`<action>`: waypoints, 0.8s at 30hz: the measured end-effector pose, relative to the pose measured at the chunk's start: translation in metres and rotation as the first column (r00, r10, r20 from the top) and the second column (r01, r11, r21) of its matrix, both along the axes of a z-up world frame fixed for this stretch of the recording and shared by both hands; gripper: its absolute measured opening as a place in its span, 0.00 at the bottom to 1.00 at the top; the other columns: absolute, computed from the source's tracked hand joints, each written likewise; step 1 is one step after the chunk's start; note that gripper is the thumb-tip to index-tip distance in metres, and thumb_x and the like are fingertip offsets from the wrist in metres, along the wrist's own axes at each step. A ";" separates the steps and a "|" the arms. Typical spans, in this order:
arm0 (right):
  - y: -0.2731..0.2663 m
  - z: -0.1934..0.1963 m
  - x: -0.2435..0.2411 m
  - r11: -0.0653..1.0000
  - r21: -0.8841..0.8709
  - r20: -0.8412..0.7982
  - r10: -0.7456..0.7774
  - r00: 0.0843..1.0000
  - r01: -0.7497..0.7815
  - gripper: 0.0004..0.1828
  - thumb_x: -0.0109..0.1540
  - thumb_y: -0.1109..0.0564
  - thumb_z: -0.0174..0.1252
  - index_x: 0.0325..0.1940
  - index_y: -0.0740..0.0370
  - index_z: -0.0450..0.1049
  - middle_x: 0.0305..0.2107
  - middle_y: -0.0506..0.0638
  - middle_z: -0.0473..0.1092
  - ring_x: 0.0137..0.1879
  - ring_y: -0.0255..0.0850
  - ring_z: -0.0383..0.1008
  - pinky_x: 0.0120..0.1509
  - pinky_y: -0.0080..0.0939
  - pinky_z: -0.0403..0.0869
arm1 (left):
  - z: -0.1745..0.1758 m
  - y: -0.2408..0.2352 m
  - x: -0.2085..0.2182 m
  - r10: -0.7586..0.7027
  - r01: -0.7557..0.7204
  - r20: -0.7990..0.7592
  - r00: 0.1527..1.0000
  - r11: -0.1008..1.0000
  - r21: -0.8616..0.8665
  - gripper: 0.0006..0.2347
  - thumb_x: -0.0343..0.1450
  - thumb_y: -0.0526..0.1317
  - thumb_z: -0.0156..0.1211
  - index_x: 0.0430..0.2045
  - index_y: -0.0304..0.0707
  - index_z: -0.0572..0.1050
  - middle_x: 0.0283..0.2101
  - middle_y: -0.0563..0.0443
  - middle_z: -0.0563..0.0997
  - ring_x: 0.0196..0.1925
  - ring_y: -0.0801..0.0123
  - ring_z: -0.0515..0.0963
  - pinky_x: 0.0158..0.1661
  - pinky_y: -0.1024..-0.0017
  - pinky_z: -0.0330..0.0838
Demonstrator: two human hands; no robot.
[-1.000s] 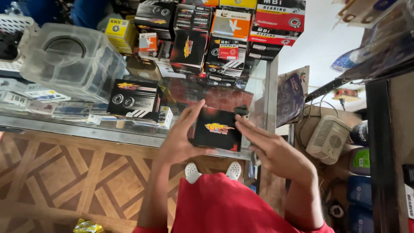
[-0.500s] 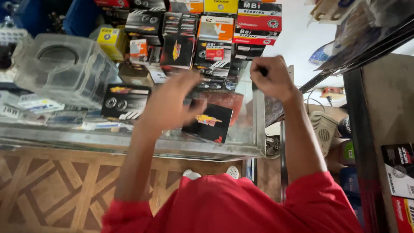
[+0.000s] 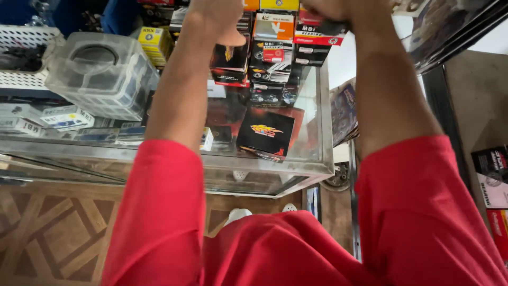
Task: The person wipes several small boxes of bearings with a dark cloth on a glass display counter. They pick up each box, wipe it thoroughly, and then place it back on the shelf or counter.
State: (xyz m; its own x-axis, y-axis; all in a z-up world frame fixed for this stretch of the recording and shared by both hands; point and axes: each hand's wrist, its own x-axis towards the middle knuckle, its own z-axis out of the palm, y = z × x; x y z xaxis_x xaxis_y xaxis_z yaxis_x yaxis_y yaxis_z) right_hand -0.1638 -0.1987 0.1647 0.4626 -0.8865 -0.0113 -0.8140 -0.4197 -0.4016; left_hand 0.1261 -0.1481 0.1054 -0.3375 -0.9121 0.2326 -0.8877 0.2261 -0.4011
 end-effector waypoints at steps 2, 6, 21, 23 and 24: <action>0.000 0.007 0.005 0.999 0.013 -0.015 -0.048 0.999 0.048 0.21 0.70 0.40 0.52 0.48 0.58 0.79 0.33 0.56 0.77 0.29 0.46 0.74 0.36 0.47 0.73 | -0.001 -0.004 0.021 0.075 -0.074 -0.134 0.988 0.997 0.014 0.16 0.65 0.51 0.65 0.31 0.36 0.85 0.30 0.43 0.86 0.24 0.47 0.82 0.29 0.51 0.76; 0.007 0.013 0.019 0.993 0.046 -0.047 -0.105 0.993 0.107 0.25 0.72 0.39 0.49 0.51 0.64 0.76 0.35 0.57 0.77 0.31 0.48 0.75 0.37 0.50 0.73 | 0.004 0.014 0.026 0.036 -0.047 -0.224 0.974 0.998 -0.045 0.13 0.66 0.49 0.66 0.30 0.37 0.85 0.29 0.44 0.85 0.23 0.50 0.81 0.27 0.53 0.76; 0.144 -0.077 -0.108 0.995 -0.039 0.519 -0.057 0.853 0.090 0.06 0.63 0.66 0.59 0.44 0.66 0.74 0.30 0.49 0.70 0.33 0.37 0.65 0.41 0.36 0.66 | 0.053 0.261 0.052 -0.296 0.149 -0.451 0.842 0.931 -0.333 0.17 0.66 0.25 0.68 0.11 0.41 0.65 0.16 0.59 0.68 0.17 0.72 0.59 0.24 0.71 0.54; 0.148 -0.076 -0.096 0.999 -0.017 0.543 -0.031 0.839 0.048 0.08 0.63 0.67 0.59 0.47 0.65 0.75 0.35 0.47 0.73 0.38 0.36 0.67 0.47 0.35 0.68 | 0.039 0.253 0.033 -0.306 0.152 -0.619 0.724 0.945 -0.290 0.07 0.64 0.32 0.70 0.20 0.40 0.75 0.24 0.56 0.78 0.22 0.69 0.71 0.34 0.69 0.68; 0.149 -0.080 -0.081 0.999 -0.012 0.543 -0.032 0.839 0.046 0.08 0.63 0.67 0.59 0.47 0.65 0.75 0.35 0.47 0.73 0.38 0.36 0.67 0.47 0.35 0.68 | 0.026 0.246 0.018 -0.302 0.151 -0.620 0.725 0.947 -0.285 0.07 0.64 0.32 0.70 0.20 0.40 0.75 0.24 0.56 0.78 0.22 0.69 0.71 0.34 0.69 0.68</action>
State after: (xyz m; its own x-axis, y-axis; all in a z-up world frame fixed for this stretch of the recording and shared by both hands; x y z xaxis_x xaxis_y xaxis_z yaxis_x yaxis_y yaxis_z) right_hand -0.2452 -0.0493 0.0845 0.3535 -0.9008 0.2522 -0.4848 -0.4070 -0.7742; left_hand 0.1444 0.0976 0.1317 -0.2254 -0.7354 0.6391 -0.8789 0.4366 0.1923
